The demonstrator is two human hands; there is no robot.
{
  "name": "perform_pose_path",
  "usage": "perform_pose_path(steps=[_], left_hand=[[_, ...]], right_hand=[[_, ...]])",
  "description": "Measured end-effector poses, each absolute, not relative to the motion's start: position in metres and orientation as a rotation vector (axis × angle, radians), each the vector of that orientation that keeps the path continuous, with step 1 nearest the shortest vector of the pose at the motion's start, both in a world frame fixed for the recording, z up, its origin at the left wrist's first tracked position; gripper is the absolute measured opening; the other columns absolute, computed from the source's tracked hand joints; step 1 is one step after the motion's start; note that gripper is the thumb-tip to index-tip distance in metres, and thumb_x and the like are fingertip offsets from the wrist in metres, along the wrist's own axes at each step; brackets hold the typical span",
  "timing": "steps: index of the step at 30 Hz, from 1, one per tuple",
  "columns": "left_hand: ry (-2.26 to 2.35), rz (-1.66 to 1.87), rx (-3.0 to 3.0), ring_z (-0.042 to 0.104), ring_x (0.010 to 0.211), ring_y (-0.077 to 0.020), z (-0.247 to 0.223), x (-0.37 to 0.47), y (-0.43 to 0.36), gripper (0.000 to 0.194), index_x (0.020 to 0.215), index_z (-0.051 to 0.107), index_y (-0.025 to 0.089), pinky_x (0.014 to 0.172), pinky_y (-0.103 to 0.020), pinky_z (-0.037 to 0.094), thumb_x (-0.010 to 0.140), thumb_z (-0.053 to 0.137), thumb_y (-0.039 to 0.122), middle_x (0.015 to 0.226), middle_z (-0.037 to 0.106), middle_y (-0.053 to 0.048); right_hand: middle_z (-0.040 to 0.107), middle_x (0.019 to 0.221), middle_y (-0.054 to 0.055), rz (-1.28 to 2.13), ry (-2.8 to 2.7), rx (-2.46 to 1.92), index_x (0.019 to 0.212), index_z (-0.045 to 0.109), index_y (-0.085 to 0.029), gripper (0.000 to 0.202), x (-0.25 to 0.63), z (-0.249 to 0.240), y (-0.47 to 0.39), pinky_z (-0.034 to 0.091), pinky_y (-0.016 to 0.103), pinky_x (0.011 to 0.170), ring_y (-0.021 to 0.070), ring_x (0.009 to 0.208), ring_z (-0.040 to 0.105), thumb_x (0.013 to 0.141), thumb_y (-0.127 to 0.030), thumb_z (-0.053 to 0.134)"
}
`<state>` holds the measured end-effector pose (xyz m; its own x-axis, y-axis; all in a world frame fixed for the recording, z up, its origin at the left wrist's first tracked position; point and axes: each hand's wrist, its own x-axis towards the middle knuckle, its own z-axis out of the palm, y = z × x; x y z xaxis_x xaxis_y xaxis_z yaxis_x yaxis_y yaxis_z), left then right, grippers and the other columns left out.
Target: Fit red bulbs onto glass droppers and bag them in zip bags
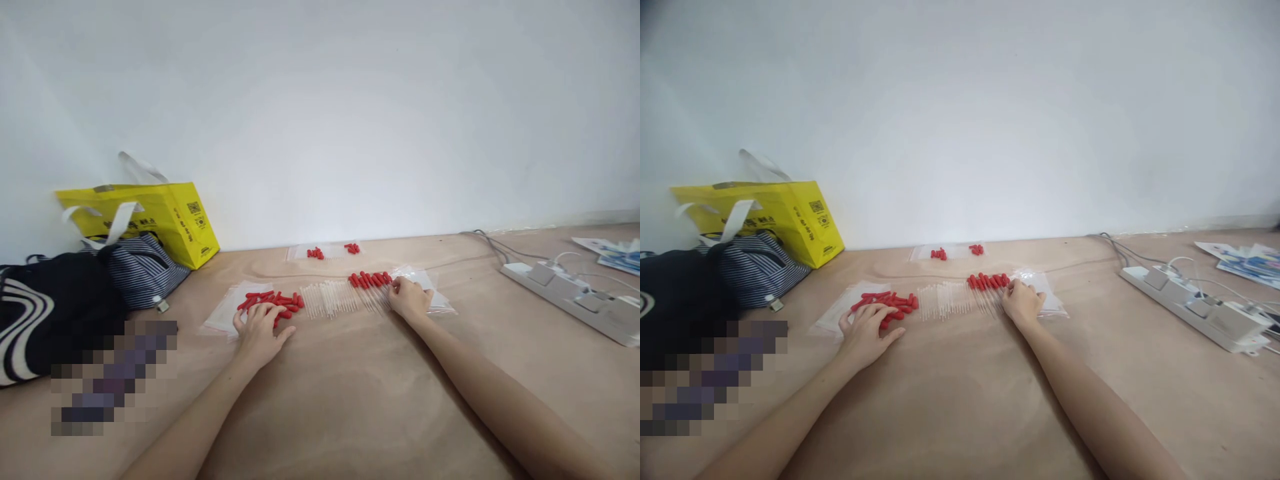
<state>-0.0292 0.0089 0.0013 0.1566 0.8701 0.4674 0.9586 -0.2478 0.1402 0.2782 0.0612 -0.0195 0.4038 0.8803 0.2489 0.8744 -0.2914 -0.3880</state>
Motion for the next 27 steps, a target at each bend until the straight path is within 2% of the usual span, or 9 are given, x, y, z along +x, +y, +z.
perform_pose_path(steps=[5, 10, 15, 21, 27], left_hand=[[-1.738, -0.687, -2.212, 0.05, 0.093, -0.0256, 0.003, -0.027, 0.012, 0.018, 0.084, 0.061, 0.024, 0.088, -0.052, 0.018, 0.07, 0.056, 0.034, 0.092, 0.061, -0.005], [-1.646, -0.635, -2.18, 0.048, 0.098, -0.0262, 0.002, -0.023, 0.022, 0.019, 0.089, 0.062, 0.026, 0.086, -0.052, 0.021, 0.078, 0.046, 0.028, 0.101, 0.06, -0.007], [-1.597, -0.554, -2.217, 0.047, 0.1, -0.0271, -0.006, -0.022, 0.031, 0.021, 0.091, 0.062, 0.026, 0.086, -0.053, 0.021, 0.079, 0.045, 0.026, 0.105, 0.059, -0.008], [-1.545, -0.603, -2.274, 0.05, 0.095, -0.0249, -0.008, -0.025, 0.034, 0.014, 0.077, 0.059, 0.023, 0.09, -0.054, 0.016, 0.078, 0.045, 0.02, 0.092, 0.064, -0.004], [-1.525, -0.513, -2.356, 0.051, 0.092, -0.0241, -0.003, -0.026, 0.035, 0.017, 0.086, 0.056, 0.023, 0.092, -0.057, 0.013, 0.078, 0.044, 0.015, 0.089, 0.066, -0.003]], right_hand=[[0.062, 0.089, 0.006, -0.071, -1.583, -2.058, 0.081, 0.062, -0.02, 0.022, 0.267, -0.018, 0.056, 0.022, 0.035, 0.072, 0.0229, 0.089, 0.049, 0.079, -0.03, 0.042], [0.063, 0.085, 0.005, -0.142, -1.795, -1.853, 0.076, 0.064, -0.021, 0.023, 0.236, -0.015, 0.049, 0.021, 0.037, 0.079, 0.0209, 0.087, 0.049, 0.079, -0.032, 0.043], [0.064, 0.086, 0.01, -0.092, -1.868, -1.975, 0.077, 0.065, -0.018, 0.027, 0.21, -0.01, 0.055, 0.022, 0.039, 0.078, 0.0238, 0.088, 0.051, 0.079, -0.031, 0.041], [0.063, 0.082, 0.014, -0.025, -1.855, -2.122, 0.071, 0.065, -0.014, 0.025, 0.2, -0.006, 0.071, 0.024, 0.04, 0.074, 0.0263, 0.084, 0.054, 0.075, -0.027, 0.044], [0.063, 0.08, 0.015, -0.018, -1.833, -2.134, 0.07, 0.066, -0.013, 0.027, 0.198, -0.006, 0.073, 0.025, 0.039, 0.072, 0.0257, 0.079, 0.055, 0.075, -0.03, 0.045]])
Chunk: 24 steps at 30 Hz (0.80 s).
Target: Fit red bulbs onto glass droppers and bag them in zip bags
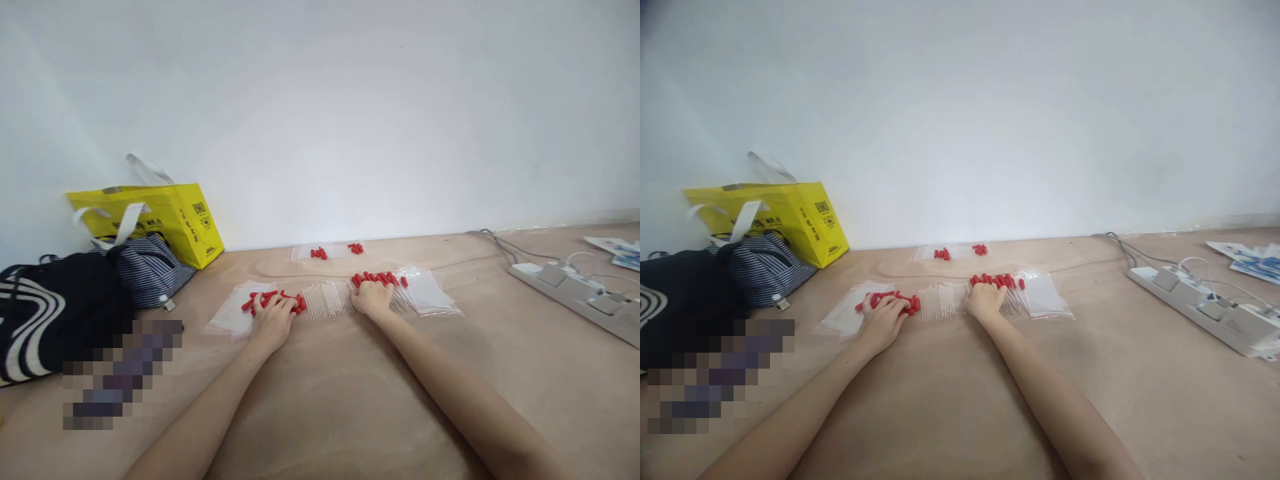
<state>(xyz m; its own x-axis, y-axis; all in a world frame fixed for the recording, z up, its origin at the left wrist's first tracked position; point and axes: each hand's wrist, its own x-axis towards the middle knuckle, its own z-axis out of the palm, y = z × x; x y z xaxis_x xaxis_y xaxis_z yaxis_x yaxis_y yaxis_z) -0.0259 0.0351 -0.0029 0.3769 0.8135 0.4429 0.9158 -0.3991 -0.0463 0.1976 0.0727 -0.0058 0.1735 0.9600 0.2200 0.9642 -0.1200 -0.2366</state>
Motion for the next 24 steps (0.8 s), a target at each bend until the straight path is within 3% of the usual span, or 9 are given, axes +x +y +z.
perform_pose_path(steps=[8, 15, 19, 24], left_hand=[[-1.448, -0.433, -2.321, 0.051, 0.093, -0.0235, -0.004, -0.028, 0.036, 0.023, 0.091, 0.06, 0.028, 0.092, -0.055, 0.014, 0.081, 0.042, 0.017, 0.089, 0.063, -0.004], [-1.453, -0.786, -2.331, 0.054, 0.089, -0.0216, 0.006, -0.023, 0.023, 0.012, 0.083, 0.056, 0.022, 0.093, -0.049, 0.018, 0.078, 0.045, 0.02, 0.086, 0.064, -0.003], [-1.505, -0.961, -2.48, 0.055, 0.082, -0.0175, 0.001, -0.006, 0.004, 0.005, 0.079, 0.05, 0.02, 0.092, -0.045, 0.022, 0.076, 0.046, 0.02, 0.08, 0.062, -0.001], [-1.422, -0.877, -2.799, 0.055, 0.081, -0.0148, -0.01, 0.013, -0.012, 0.006, 0.083, 0.05, 0.021, 0.095, -0.043, 0.019, 0.078, 0.046, 0.021, 0.079, 0.061, 0.002]], right_hand=[[0.062, 0.085, 0.009, -0.104, -1.885, -1.832, 0.075, 0.061, -0.017, 0.025, 0.207, -0.009, 0.049, 0.026, 0.034, 0.075, 0.0221, 0.087, 0.049, 0.08, -0.031, 0.042], [0.057, 0.074, 0.005, -0.099, -2.015, -1.264, 0.073, 0.052, -0.017, 0.018, 0.233, -0.026, 0.01, 0.031, 0.03, 0.068, 0.0181, 0.074, 0.048, 0.084, -0.025, 0.04], [0.058, 0.075, 0.004, 0.064, -2.122, -1.132, 0.079, 0.05, -0.017, 0.016, 0.243, -0.032, -0.004, 0.033, 0.029, 0.067, 0.0154, 0.071, 0.05, 0.086, -0.02, 0.036], [0.06, 0.081, 0.004, 0.127, -2.25, -0.992, 0.098, 0.052, -0.018, 0.023, 0.237, -0.033, -0.011, 0.034, 0.028, 0.069, 0.0147, 0.073, 0.052, 0.086, -0.014, 0.034]])
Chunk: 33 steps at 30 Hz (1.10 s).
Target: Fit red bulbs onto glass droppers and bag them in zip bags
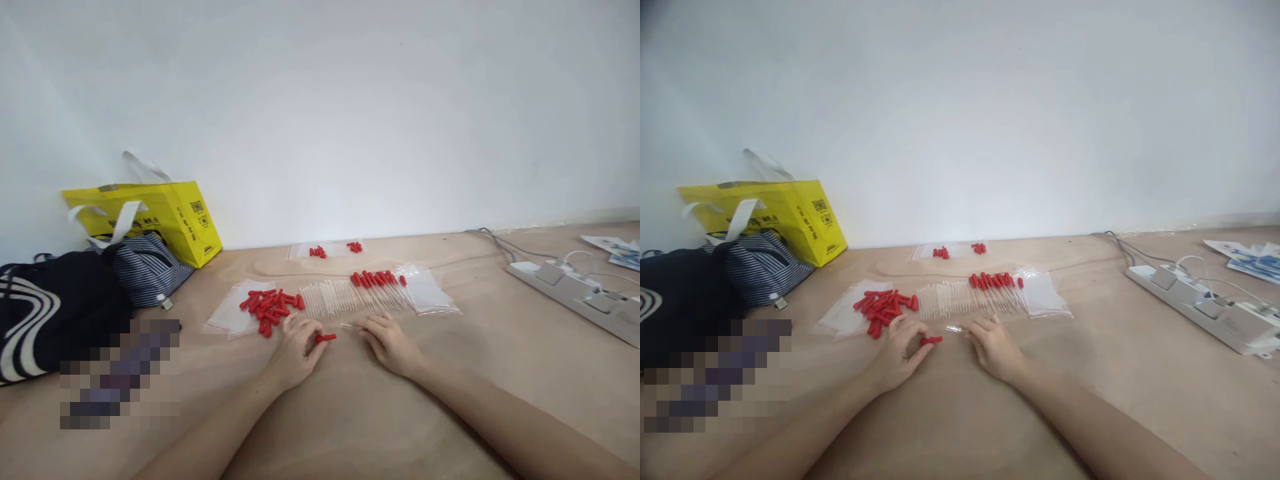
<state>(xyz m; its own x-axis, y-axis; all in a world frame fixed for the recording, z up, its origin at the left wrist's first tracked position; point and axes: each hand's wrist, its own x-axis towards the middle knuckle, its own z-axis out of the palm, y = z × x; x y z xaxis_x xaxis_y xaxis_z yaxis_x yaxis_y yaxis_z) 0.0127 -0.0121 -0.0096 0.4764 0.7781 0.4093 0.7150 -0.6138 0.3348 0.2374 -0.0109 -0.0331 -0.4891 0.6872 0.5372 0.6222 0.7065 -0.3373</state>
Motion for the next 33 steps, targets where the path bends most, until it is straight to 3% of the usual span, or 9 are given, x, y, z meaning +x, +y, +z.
perform_pose_path(steps=[5, 11, 17, 24, 33], left_hand=[[1.316, 0.839, 2.577, 0.054, 0.092, -0.0178, -0.014, 0.014, -0.01, 0.025, 0.106, 0.05, 0.026, 0.092, -0.044, 0.022, 0.082, 0.045, 0.024, 0.096, 0.064, -0.001], [1.367, 0.877, 2.545, 0.057, 0.087, -0.0169, -0.013, 0.015, -0.01, 0.022, 0.095, 0.058, 0.027, 0.09, -0.043, 0.023, 0.082, 0.043, 0.018, 0.091, 0.066, 0.001], [1.432, 0.945, 2.41, 0.058, 0.083, -0.0178, -0.013, 0.022, -0.012, 0.017, 0.089, 0.06, 0.025, 0.09, -0.043, 0.028, 0.081, 0.044, 0.027, 0.087, 0.067, 0.001], [1.368, 1.112, 2.041, 0.06, 0.075, -0.016, -0.02, 0.029, -0.012, 0.023, 0.083, 0.06, 0.019, 0.07, -0.028, 0.044, 0.081, 0.044, 0.036, 0.08, 0.067, -0.001], [1.439, 1.016, 2.352, 0.058, 0.076, -0.0178, -0.013, 0.027, -0.018, 0.019, 0.077, 0.059, 0.021, 0.083, -0.041, 0.031, 0.08, 0.044, 0.031, 0.075, 0.066, 0.001]], right_hand=[[0.058, 0.079, 0.004, 0.109, -2.281, -0.947, 0.106, 0.053, -0.018, 0.028, 0.229, -0.033, -0.013, 0.033, 0.028, 0.07, 0.0145, 0.071, 0.05, 0.084, -0.011, 0.036], [0.057, 0.076, 0.004, 0.108, -2.266, -0.958, 0.108, 0.052, -0.017, 0.029, 0.225, -0.03, -0.015, 0.032, 0.029, 0.071, 0.0143, 0.07, 0.049, 0.083, -0.011, 0.038], [0.057, 0.074, 0.003, 0.091, -2.243, -0.934, 0.106, 0.051, -0.016, 0.027, 0.219, -0.029, -0.02, 0.031, 0.028, 0.069, 0.0138, 0.067, 0.047, 0.083, -0.011, 0.038], [0.056, 0.071, 0.004, 0.042, -2.218, -0.909, 0.103, 0.053, -0.012, 0.026, 0.206, -0.029, -0.026, 0.028, 0.027, 0.063, 0.0143, 0.064, 0.045, 0.083, -0.011, 0.035], [0.056, 0.068, 0.0, -0.15, -2.291, -0.906, 0.097, 0.058, -0.019, 0.038, 0.221, -0.019, -0.019, 0.018, 0.029, 0.061, 0.0106, 0.055, 0.037, 0.068, -0.003, 0.04]])
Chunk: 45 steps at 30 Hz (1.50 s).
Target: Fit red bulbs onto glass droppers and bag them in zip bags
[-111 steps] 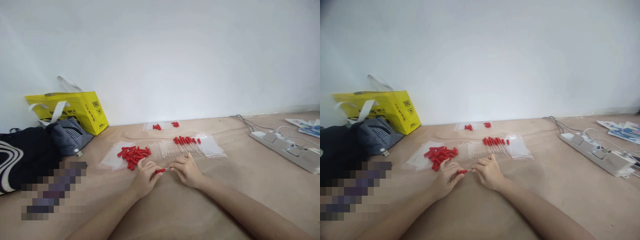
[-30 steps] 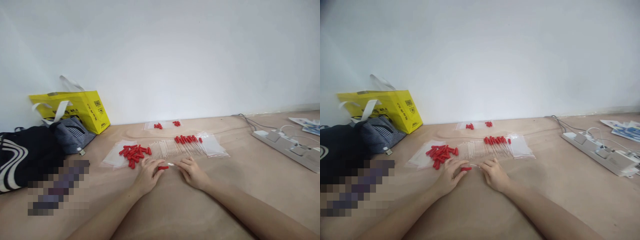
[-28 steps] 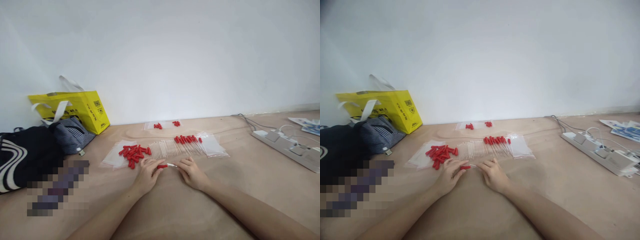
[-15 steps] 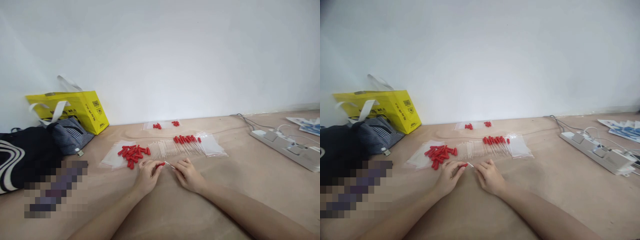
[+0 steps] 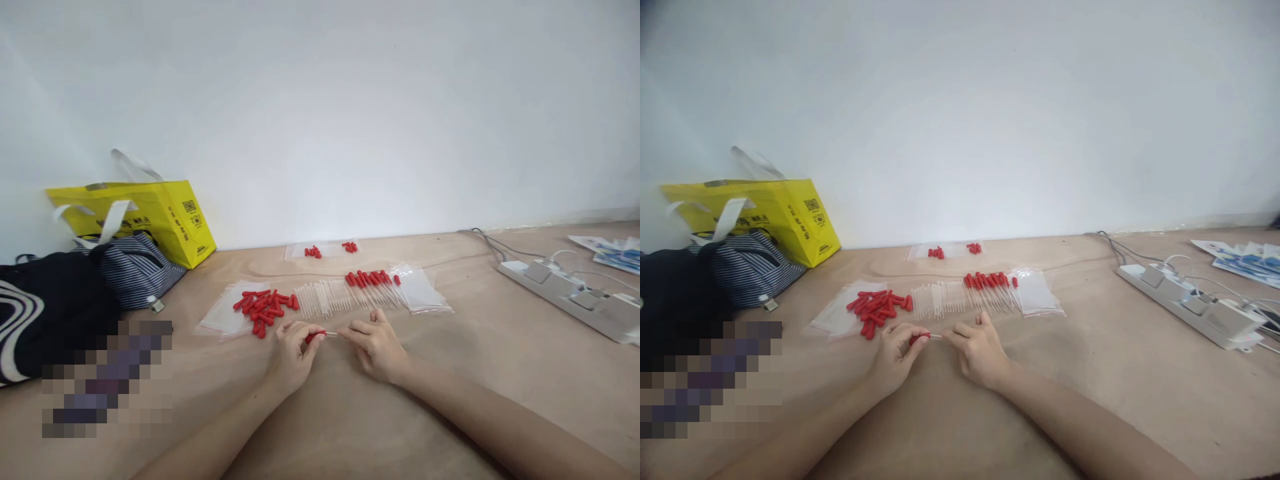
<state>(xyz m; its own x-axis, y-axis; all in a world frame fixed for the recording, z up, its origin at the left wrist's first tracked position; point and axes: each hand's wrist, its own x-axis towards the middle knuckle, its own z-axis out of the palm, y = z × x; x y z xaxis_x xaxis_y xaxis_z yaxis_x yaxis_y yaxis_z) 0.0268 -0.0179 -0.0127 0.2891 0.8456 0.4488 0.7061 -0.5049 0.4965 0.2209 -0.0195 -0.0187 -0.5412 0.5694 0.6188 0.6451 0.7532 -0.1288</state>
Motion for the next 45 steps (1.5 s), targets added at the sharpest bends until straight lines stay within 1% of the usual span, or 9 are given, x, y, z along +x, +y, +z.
perform_pose_path(steps=[6, 10, 18, 27, 33, 36, 39, 42, 45], left_hand=[[1.324, 0.985, 2.563, 0.056, 0.074, -0.0161, -0.009, 0.029, -0.024, 0.015, 0.076, 0.057, 0.02, 0.086, -0.042, 0.023, 0.081, 0.043, 0.024, 0.07, 0.062, 0.002], [1.256, 1.005, 2.646, 0.055, 0.072, -0.0149, -0.008, 0.03, -0.027, 0.014, 0.075, 0.056, 0.02, 0.087, -0.04, 0.022, 0.081, 0.043, 0.021, 0.068, 0.06, 0.002], [1.208, 1.006, 2.633, 0.055, 0.075, -0.0142, -0.008, 0.03, -0.03, 0.014, 0.076, 0.055, 0.02, 0.09, -0.04, 0.019, 0.081, 0.042, 0.02, 0.068, 0.061, 0.003], [1.217, 0.787, 2.739, 0.056, 0.079, -0.0154, -0.003, 0.02, -0.02, 0.017, 0.077, 0.057, 0.022, 0.096, -0.045, 0.011, 0.083, 0.042, 0.026, 0.072, 0.065, 0.001], [1.275, 0.742, 2.773, 0.055, 0.083, -0.0169, 0.0, 0.013, -0.012, 0.017, 0.077, 0.059, 0.024, 0.098, -0.048, 0.006, 0.083, 0.044, 0.029, 0.075, 0.067, 0.002], [1.382, 0.763, 2.752, 0.052, 0.094, -0.02, 0.001, 0.008, -0.008, 0.021, 0.098, 0.056, 0.028, 0.097, -0.049, 0.006, 0.081, 0.045, 0.034, 0.095, 0.065, -0.001], [1.677, 0.828, 2.641, 0.047, 0.103, -0.0254, 0.003, -0.005, -0.001, 0.042, 0.116, 0.044, 0.025, 0.093, -0.05, 0.015, 0.076, 0.05, 0.037, 0.111, 0.057, -0.007], [2.02, 0.849, 2.488, 0.045, 0.103, -0.03, 0.004, -0.023, 0.009, 0.042, 0.111, 0.049, 0.021, 0.088, -0.051, 0.02, 0.072, 0.054, 0.034, 0.11, 0.057, -0.011], [2.208, 0.818, 2.429, 0.045, 0.101, -0.0315, 0.001, -0.036, 0.017, 0.034, 0.101, 0.054, 0.021, 0.085, -0.052, 0.022, 0.07, 0.055, 0.034, 0.105, 0.058, -0.012]], right_hand=[[0.054, 0.066, 0.0, -0.168, -2.267, -0.876, 0.088, 0.059, -0.018, 0.033, 0.222, -0.017, -0.02, 0.017, 0.029, 0.061, 0.0101, 0.056, 0.038, 0.066, -0.004, 0.038], [0.053, 0.064, -0.001, -0.129, -2.266, -0.869, 0.084, 0.058, -0.018, 0.027, 0.219, -0.019, -0.021, 0.017, 0.029, 0.061, 0.0096, 0.055, 0.038, 0.07, -0.006, 0.039], [0.054, 0.066, -0.001, -0.063, -2.264, -0.834, 0.083, 0.058, -0.017, 0.026, 0.214, -0.02, -0.022, 0.018, 0.029, 0.063, 0.0096, 0.056, 0.04, 0.069, -0.005, 0.039], [0.056, 0.072, 0.002, -0.03, -2.395, -0.863, 0.09, 0.059, -0.017, 0.021, 0.215, -0.015, -0.017, 0.022, 0.028, 0.063, 0.012, 0.066, 0.045, 0.083, -0.015, 0.039], [0.059, 0.081, 0.003, -0.146, -2.453, -0.923, 0.1, 0.058, -0.021, 0.027, 0.219, -0.016, -0.014, 0.021, 0.03, 0.068, 0.015, 0.077, 0.045, 0.078, -0.011, 0.046], [0.06, 0.08, 0.004, -0.174, -2.362, -1.075, 0.098, 0.06, -0.022, 0.029, 0.227, -0.016, -0.006, 0.021, 0.031, 0.067, 0.016, 0.078, 0.045, 0.075, -0.011, 0.047], [0.062, 0.086, 0.004, -0.172, -2.043, -1.432, 0.095, 0.061, -0.021, 0.026, 0.247, -0.014, 0.012, 0.021, 0.031, 0.069, 0.0174, 0.082, 0.047, 0.077, -0.014, 0.043], [0.064, 0.083, 0.005, -0.141, -1.651, -1.864, 0.097, 0.059, -0.019, 0.026, 0.274, -0.013, 0.033, 0.021, 0.032, 0.073, 0.0204, 0.086, 0.048, 0.078, -0.02, 0.041], [0.064, 0.082, 0.006, -0.109, -1.465, -2.104, 0.097, 0.059, -0.018, 0.027, 0.296, -0.014, 0.045, 0.022, 0.033, 0.075, 0.0222, 0.087, 0.05, 0.078, -0.023, 0.041]])
